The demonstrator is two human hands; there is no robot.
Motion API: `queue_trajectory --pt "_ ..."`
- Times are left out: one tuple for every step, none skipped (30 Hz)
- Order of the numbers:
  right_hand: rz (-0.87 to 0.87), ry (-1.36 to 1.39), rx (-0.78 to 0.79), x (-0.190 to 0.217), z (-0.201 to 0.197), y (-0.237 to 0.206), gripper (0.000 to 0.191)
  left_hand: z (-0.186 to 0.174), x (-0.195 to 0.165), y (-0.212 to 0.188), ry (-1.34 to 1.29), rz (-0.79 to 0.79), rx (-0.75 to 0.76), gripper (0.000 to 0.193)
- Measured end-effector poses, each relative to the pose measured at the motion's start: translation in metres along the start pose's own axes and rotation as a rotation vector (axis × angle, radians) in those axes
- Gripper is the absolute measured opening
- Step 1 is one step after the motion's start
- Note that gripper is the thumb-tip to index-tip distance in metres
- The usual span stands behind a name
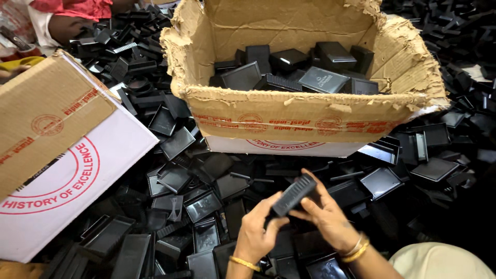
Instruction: The person sits on the floor among a large pile of black plastic boxes and picks them up one at a time, turning each over in their hands before placing it into a cardboard box in front of them. Other people nearby perform the same picking and boxing of the plastic parts.
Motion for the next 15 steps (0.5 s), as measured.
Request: queue_trajectory --pt "0.027 -0.053 0.029 0.004 0.002 0.002 0.074 0.0 0.015 -0.002 0.002 -0.151 0.003 0.047" --pt "-0.046 -0.186 0.048 0.02 0.003 0.002 0.064 0.0 0.03 -0.005 0.001 -0.304 0.007 0.041" --pt "-0.124 -0.318 0.066 0.039 0.008 0.002 0.055 0.001 0.028 -0.004 -0.068 -0.271 0.007 0.039" --pt "-0.204 -0.448 0.082 0.057 0.017 0.001 0.046 0.002 0.026 -0.003 -0.136 -0.235 0.008 0.036" --pt "-0.265 -0.544 0.082 0.073 0.028 -0.004 0.043 0.002 0.025 -0.002 -0.203 -0.2 0.01 0.034" --pt "-0.325 -0.639 0.081 0.09 0.042 -0.01 0.039 0.004 0.029 -0.002 -0.276 -0.21 0.034 0.035" --pt "-0.386 -0.735 0.081 0.11 0.057 -0.018 0.036 0.004 0.034 -0.002 -0.35 -0.219 0.057 0.036" --pt "-0.608 -0.909 0.082 0.141 0.082 -0.033 0.037 0.002 0.04 -0.002 -0.423 -0.231 0.08 0.037" --pt "-0.831 -1.078 0.083 0.171 0.106 -0.051 0.038 -0.014 0.049 -0.001 -0.277 -0.231 -0.016 0.035" --pt "-1.016 -1.136 -0.019 0.204 0.118 -0.068 0.036 -0.033 0.059 0.001 -0.129 -0.236 -0.111 0.034" --pt "-1.327 -1.285 -0.167 0.239 0.135 -0.086 0.029 -0.052 0.066 -0.003 0.021 -0.242 -0.201 0.032" --pt "-1.419 -1.401 -0.271 0.256 0.147 -0.089 0.032 -0.072 0.068 -0.007 0.234 -0.219 -0.286 0.026" --pt "-1.508 -1.513 -0.398 0.272 0.155 -0.092 0.043 -0.088 0.068 -0.008 0.448 -0.187 -0.369 0.021" --pt "-1.592 -1.612 -0.54 0.286 0.161 -0.094 0.056 -0.095 0.087 -0.013 0.514 -0.312 -0.344 0.019" --pt "-1.578 -1.561 -0.454 0.288 0.162 -0.09 0.051 -0.101 0.106 -0.018 0.575 -0.436 -0.32 0.019"
Point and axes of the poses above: each hand's wrist, its own y-axis towards the middle knuckle, its own z-axis out of the palm, x = y × z, the point moved 10 cm from there along y, towards the middle knuckle, and after that the axes turned 5 degrees about y, right-handed, at the moved point
